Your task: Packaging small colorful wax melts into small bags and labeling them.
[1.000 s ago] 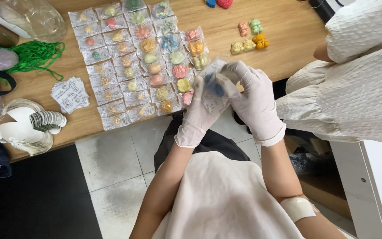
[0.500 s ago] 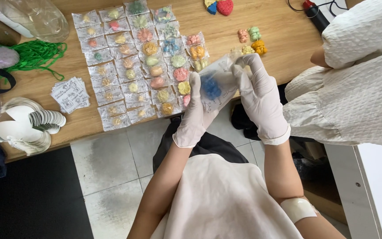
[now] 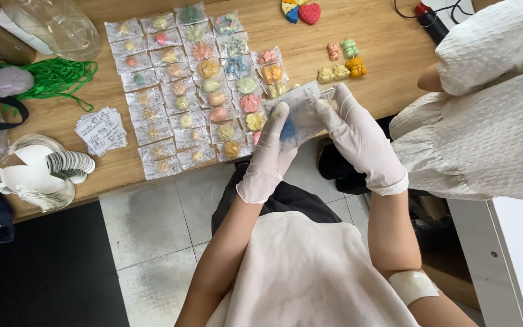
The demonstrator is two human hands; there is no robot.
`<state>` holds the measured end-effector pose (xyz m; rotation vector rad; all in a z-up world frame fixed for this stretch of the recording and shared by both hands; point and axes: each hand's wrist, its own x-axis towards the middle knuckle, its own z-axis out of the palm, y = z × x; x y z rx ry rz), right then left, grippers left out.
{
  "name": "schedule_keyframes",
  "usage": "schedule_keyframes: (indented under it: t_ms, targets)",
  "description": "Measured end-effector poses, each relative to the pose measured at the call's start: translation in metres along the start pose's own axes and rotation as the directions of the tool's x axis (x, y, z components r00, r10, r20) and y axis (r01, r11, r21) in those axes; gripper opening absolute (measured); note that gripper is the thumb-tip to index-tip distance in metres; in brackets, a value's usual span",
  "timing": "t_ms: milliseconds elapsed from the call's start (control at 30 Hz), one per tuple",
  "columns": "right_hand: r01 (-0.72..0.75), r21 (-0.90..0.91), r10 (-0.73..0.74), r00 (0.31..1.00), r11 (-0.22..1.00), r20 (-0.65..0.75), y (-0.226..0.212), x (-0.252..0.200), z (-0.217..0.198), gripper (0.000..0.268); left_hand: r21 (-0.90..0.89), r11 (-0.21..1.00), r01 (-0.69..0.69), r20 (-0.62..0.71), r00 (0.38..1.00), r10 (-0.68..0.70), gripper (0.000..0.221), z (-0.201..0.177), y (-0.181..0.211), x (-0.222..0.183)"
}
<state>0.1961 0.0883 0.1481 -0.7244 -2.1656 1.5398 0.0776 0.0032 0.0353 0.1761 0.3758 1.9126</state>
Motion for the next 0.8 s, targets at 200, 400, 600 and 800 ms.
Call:
schedule_keyframes:
  t_ms: [200,400,600,800]
  targets:
    - [-0.195,0.078,0.204,0.971,0.978,-0.122,0.011,-0.001,-0.004,0.024,0.094,0.995,0.026,-0.108,0.994,-0.016,0.057,-0.02,-0.003,0.005]
    - [0.077,0.238,0.028,0.912,0.968,-0.409,-0.016,-0.009,-0.01,0.027,0.048,0.993,0.111,-0.216,0.971,-0.098,0.054,-0.03,0.012,-0.011]
    - [0.2,-0.19,-0.215,0.974,0.961,-0.064,-0.033,-0.008,-0.015,0.063,-0.421,0.864,0.275,-0.05,0.944,-0.325,0.047,-0.057,0.012,-0.024]
    - [-0.167,0.24,0.165,0.986,0.956,0.032,0.039,-0.007,-0.005,0.01,-0.672,0.354,0.65,0.445,0.737,-0.509,0.056,-0.044,0.004,-0.047]
